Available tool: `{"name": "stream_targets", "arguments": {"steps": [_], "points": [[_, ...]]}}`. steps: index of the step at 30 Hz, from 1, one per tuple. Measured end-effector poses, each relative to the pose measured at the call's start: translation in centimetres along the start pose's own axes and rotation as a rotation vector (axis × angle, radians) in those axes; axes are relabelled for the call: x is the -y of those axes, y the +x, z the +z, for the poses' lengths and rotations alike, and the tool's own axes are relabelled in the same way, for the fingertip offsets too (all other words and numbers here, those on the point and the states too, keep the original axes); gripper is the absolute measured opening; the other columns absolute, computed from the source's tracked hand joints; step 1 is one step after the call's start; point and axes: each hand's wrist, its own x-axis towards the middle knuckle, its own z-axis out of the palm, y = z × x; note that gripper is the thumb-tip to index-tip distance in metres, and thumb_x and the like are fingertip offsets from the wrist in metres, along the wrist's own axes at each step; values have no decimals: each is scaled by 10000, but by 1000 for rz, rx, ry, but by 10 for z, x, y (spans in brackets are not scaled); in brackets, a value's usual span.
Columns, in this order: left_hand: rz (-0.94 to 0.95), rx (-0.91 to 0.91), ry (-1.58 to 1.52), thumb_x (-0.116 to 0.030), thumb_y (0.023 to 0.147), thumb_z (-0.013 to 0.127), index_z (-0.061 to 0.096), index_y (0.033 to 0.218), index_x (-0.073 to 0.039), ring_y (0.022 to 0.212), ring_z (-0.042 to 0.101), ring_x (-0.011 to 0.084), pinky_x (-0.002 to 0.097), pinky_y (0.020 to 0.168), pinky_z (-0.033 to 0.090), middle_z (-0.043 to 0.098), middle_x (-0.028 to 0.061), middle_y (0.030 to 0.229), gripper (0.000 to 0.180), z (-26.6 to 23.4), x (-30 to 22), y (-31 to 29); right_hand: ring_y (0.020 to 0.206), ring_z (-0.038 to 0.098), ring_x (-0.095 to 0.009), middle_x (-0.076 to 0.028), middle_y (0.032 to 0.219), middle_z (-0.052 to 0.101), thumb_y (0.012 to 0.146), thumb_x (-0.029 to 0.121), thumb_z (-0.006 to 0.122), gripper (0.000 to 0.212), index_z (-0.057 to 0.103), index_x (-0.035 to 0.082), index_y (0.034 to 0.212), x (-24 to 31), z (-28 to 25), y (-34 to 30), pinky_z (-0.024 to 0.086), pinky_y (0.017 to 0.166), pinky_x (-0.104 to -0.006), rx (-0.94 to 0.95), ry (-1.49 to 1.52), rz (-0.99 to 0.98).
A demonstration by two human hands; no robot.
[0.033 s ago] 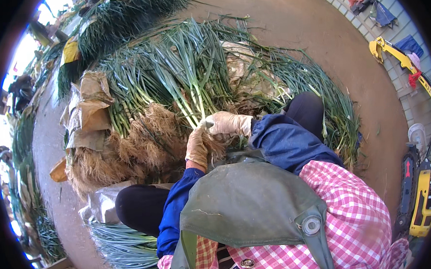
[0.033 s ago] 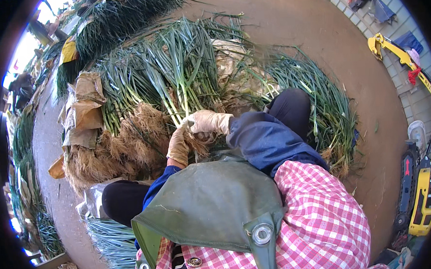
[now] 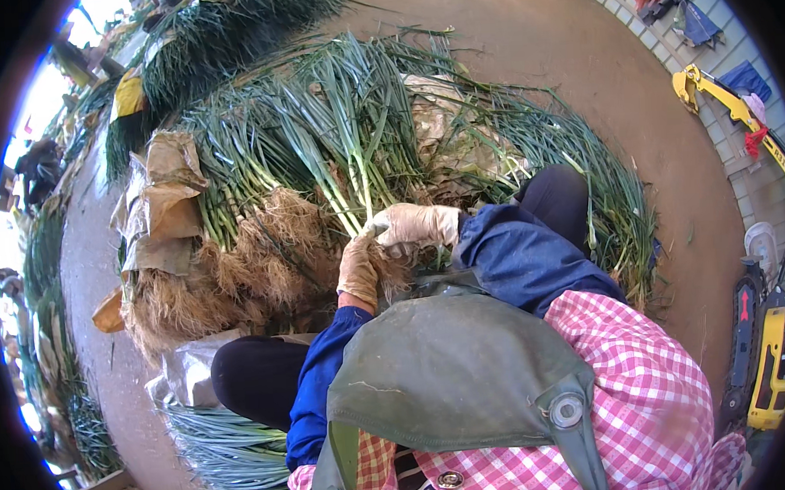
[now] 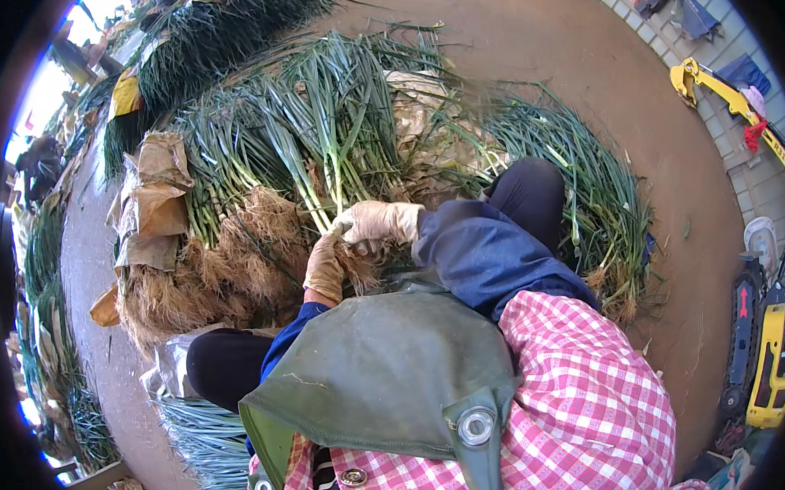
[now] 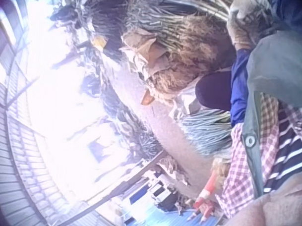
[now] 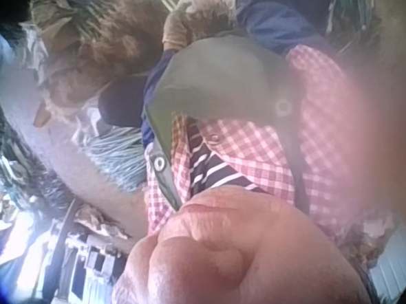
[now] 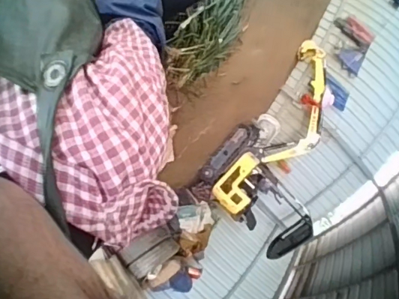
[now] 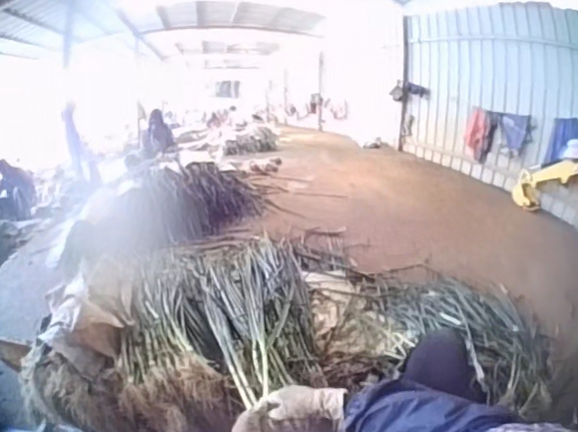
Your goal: The person cleans scallions by hand, pulling off outer layers and shaking the stalks before placing them in a pile.
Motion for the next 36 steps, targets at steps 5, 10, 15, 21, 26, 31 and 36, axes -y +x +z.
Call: {"name": "stream_targets", "arguments": {"steps": [5, 10, 15, 21, 26, 31, 36], "points": [[22, -89, 55, -124, 908, 526, 611, 1047, 25, 689, 632, 172, 288, 627, 539, 657, 80, 852, 221, 10, -5, -20, 552, 629, -159, -88, 774, 686, 897, 406, 519, 386, 653, 45, 912, -31, -64, 31, 501, 481, -289, -467, 287, 88], [41, -134, 144, -84, 873, 522, 640, 1007, 38, 643, 609, 152, 256, 557, 492, 653, 70, 817, 217, -3, -11, -54, 774, 621, -137, -70, 881, 667, 864, 467, 583, 422, 631, 64, 980, -30, -32, 85, 491, 670, -265, -496, 747, 143], [85, -141, 169, -104, 877, 523, 639, 991, 45, 599, 586, 139, 245, 522, 473, 638, 65, 761, 220, 21, -4, -45, 655, 603, -129, -33, 806, 662, 861, 269, 630, 280, 652, 26, 998, -65, -62, 116, 481, 568, -261, -805, 489, 5], [163, -196, 164, -120, 891, 514, 627, 1016, 55, 620, 587, 133, 245, 534, 478, 641, 70, 783, 243, -8, -1, -50, 652, 636, -161, -50, 747, 679, 853, 328, 605, 279, 633, 65, 942, -35, -47, 72, 484, 585, -295, -838, 51, -3], [182, -213, 127, -119, 884, 528, 621, 1008, 70, 594, 563, 134, 245, 511, 451, 630, 68, 770, 245, 14, 11, -36, 724, 632, -218, -73, 778, 652, 862, 387, 537, 311, 636, 102, 940, -15, -51, 48, 495, 666, -353, -897, -684, -103], [296, -320, 22, -100, 869, 526, 622, 932, 25, 564, 564, 157, 267, 503, 463, 606, 52, 715, 170, 3, 4, -29, 665, 612, -144, -66, 730, 630, 844, 276, 607, 215, 633, 72, 906, 15, 15, 15, 520, 639, -283, -492, -59, -307], [255, -343, 104, -96, 854, 552, 642, 900, 19, 541, 561, 147, 262, 474, 457, 595, 46, 674, 153, -2, 6, -21, 800, 651, -166, -101, 923, 636, 885, 257, 599, 287, 541, 13, 1024, 57, -36, -85, 564, 583, -248, -503, 268, -374]]}}
